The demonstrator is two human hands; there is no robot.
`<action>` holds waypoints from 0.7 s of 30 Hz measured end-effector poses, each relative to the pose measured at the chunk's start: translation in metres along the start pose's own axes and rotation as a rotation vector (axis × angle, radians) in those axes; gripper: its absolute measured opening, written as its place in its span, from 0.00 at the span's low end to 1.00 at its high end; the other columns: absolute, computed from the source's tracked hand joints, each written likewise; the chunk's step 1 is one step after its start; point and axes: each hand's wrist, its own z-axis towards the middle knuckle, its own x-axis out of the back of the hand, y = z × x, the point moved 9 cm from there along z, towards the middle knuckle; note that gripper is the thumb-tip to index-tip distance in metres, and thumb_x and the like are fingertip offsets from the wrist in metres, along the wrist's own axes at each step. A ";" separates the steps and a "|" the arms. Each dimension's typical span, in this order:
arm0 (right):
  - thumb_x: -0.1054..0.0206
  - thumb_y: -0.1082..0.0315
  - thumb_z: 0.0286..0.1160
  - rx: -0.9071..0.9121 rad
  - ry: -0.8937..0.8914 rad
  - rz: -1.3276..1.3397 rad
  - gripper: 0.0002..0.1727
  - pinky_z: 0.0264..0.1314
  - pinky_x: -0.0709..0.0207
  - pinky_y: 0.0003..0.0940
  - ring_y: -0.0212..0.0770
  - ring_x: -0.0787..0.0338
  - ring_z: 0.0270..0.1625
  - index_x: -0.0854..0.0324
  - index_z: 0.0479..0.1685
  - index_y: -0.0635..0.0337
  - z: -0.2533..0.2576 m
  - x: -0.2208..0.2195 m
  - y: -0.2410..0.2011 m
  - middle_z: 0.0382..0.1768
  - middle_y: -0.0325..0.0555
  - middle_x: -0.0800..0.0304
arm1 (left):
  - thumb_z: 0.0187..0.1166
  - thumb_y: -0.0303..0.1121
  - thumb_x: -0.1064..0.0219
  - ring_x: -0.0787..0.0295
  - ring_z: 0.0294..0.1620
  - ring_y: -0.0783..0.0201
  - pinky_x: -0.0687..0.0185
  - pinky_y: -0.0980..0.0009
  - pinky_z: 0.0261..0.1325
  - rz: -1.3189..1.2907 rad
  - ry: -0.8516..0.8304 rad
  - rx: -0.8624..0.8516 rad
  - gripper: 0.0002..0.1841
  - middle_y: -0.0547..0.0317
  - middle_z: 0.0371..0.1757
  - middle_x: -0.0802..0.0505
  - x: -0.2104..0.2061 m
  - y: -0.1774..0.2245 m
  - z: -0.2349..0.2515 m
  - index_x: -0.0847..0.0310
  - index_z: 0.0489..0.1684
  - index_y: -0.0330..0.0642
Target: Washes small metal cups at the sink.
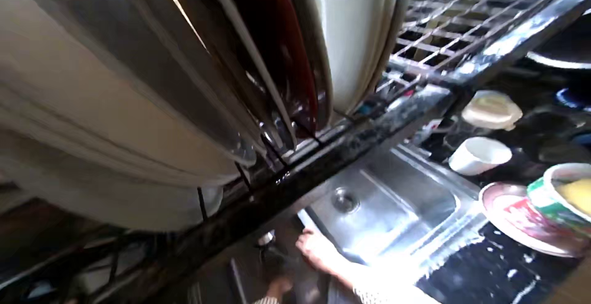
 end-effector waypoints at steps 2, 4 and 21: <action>0.42 0.74 0.81 -0.004 -0.045 0.000 0.14 0.88 0.41 0.50 0.53 0.09 0.62 0.13 0.55 0.69 0.002 -0.002 0.000 0.52 0.58 0.06 | 0.84 0.46 0.36 0.19 0.75 0.40 0.29 0.40 0.78 0.143 -0.019 0.039 0.25 0.36 0.69 0.13 -0.014 0.003 0.023 0.16 0.67 0.32; 0.44 0.74 0.81 -0.018 -0.104 0.014 0.14 0.90 0.45 0.50 0.54 0.11 0.64 0.15 0.56 0.70 0.002 -0.002 -0.001 0.54 0.60 0.08 | 0.79 0.49 0.32 0.19 0.74 0.39 0.28 0.37 0.76 0.213 0.030 0.040 0.27 0.35 0.69 0.12 -0.014 -0.001 0.046 0.15 0.64 0.33; 0.40 0.75 0.78 -0.006 -0.009 -0.010 0.12 0.83 0.35 0.49 0.54 0.07 0.54 0.12 0.48 0.70 0.000 0.014 -0.008 0.45 0.59 0.06 | 0.82 0.48 0.33 0.24 0.79 0.41 0.33 0.42 0.81 0.055 0.264 0.060 0.29 0.36 0.75 0.17 0.032 0.007 0.028 0.23 0.76 0.37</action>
